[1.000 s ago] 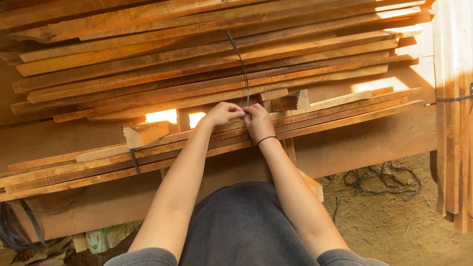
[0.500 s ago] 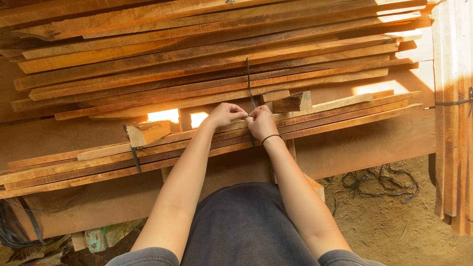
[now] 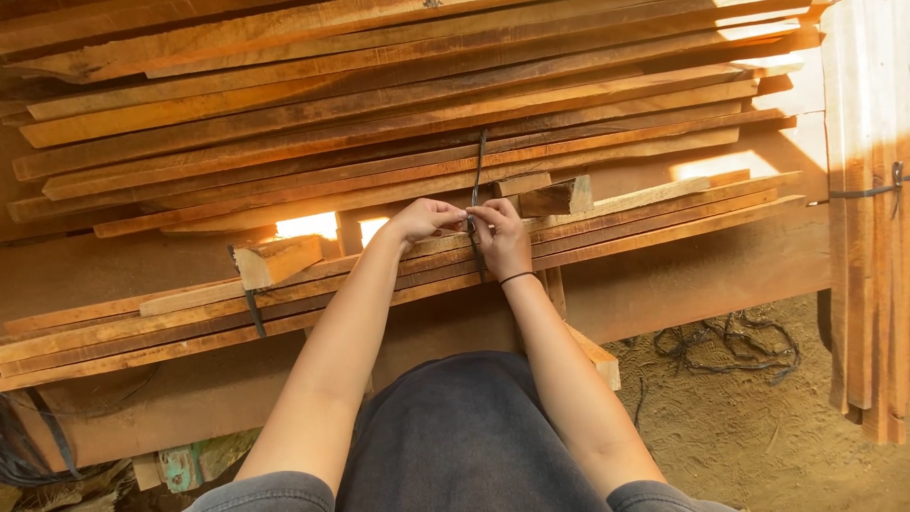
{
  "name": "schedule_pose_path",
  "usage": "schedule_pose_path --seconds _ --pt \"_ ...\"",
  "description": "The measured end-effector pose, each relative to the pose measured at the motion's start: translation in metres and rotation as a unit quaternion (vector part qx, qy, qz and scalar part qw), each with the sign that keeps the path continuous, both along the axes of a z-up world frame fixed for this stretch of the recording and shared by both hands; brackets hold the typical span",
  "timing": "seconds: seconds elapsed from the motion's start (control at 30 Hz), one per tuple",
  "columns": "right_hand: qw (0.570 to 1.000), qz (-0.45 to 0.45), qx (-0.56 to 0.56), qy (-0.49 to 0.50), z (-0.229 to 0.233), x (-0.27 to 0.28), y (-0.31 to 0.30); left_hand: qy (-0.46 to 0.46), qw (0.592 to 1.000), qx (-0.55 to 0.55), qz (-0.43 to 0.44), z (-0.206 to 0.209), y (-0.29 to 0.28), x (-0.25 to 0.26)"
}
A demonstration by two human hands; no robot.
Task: Bundling multiple thin strips of wood and securing them together using plastic ties.
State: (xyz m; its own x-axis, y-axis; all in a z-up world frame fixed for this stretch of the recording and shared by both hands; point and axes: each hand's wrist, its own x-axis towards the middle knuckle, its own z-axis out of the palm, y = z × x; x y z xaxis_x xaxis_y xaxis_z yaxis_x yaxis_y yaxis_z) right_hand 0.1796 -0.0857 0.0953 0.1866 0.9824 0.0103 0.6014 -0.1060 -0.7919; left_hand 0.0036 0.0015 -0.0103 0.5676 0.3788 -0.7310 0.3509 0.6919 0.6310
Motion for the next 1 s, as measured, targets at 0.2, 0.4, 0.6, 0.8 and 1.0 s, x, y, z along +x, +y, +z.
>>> schedule_pose_path --seconds 0.2,0.4,0.6,0.8,1.0 --pt "0.999 0.029 0.038 0.015 -0.013 0.001 -0.007 0.029 0.999 -0.011 0.029 0.012 -0.002 0.006" --pt "0.997 0.039 0.062 -0.016 -0.010 -0.006 -0.050 0.302 0.936 0.178 -0.033 -0.053 0.000 0.023" --pt "0.996 0.029 0.082 -0.019 0.000 -0.005 -0.051 0.313 0.917 0.243 -0.027 -0.045 0.001 0.033" --pt "0.999 0.013 0.032 0.029 0.005 -0.001 -0.045 0.276 0.933 0.230 0.014 -0.027 0.003 0.011" --pt "0.995 -0.016 -0.093 0.035 0.005 -0.003 0.045 0.282 0.924 0.251 -0.061 0.020 0.012 -0.043"
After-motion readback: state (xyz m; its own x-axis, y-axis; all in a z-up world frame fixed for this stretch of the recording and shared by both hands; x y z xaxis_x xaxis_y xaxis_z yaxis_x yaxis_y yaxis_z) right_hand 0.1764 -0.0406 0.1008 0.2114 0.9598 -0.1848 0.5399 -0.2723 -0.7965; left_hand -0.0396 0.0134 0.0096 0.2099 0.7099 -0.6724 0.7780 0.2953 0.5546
